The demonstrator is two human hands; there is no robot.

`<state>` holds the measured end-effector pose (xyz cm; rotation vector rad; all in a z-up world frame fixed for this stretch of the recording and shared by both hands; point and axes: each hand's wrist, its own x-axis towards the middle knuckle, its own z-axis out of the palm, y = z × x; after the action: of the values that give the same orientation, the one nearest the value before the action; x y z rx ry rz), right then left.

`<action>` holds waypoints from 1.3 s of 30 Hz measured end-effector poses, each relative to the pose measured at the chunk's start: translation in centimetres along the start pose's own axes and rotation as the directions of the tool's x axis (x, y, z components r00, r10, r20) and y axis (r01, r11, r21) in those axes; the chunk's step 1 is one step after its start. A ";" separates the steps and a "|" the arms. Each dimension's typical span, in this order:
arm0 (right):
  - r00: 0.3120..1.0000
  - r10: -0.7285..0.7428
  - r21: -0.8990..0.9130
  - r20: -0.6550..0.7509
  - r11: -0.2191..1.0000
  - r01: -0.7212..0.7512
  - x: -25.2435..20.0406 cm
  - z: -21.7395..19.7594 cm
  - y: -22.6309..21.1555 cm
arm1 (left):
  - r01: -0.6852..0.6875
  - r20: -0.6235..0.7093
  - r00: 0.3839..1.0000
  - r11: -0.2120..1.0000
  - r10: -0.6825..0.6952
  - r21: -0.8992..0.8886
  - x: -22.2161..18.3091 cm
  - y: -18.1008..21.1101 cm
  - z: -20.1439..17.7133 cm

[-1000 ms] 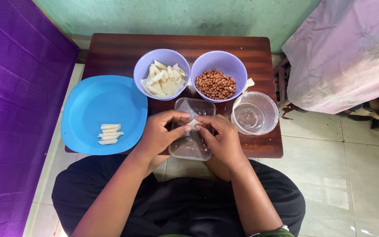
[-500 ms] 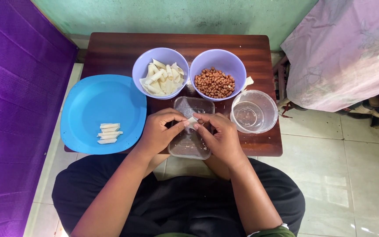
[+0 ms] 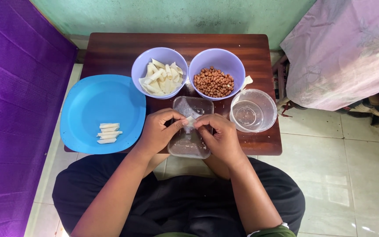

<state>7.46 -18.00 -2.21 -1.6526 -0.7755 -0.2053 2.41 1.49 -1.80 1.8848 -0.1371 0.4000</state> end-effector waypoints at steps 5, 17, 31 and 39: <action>1.000 -0.022 0.014 0.011 1.000 0.022 0.1 0.1 -0.5 | 0.007 -0.004 1.000 1.000 -0.007 -0.005 0.1 0.4 -0.1; 0.999 -0.044 0.011 0.002 0.999 0.044 0.3 0.1 -0.9 | 0.088 -0.018 0.996 0.996 -0.088 0.000 -0.1 1.0 -0.1; 0.997 -0.013 -0.033 0.070 0.999 0.015 0.5 0.0 -1.1 | 0.169 0.027 0.986 0.972 -0.167 -0.165 -0.4 -0.1 -0.7; 0.996 0.086 -0.013 0.039 0.996 -0.085 -0.1 0.2 -0.3 | 0.189 0.066 0.982 0.964 -0.179 -0.187 -0.5 0.0 -0.9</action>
<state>7.13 -17.85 -2.06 -1.7007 -0.7327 -0.1171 1.70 2.23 -1.69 1.6999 -0.0304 0.2063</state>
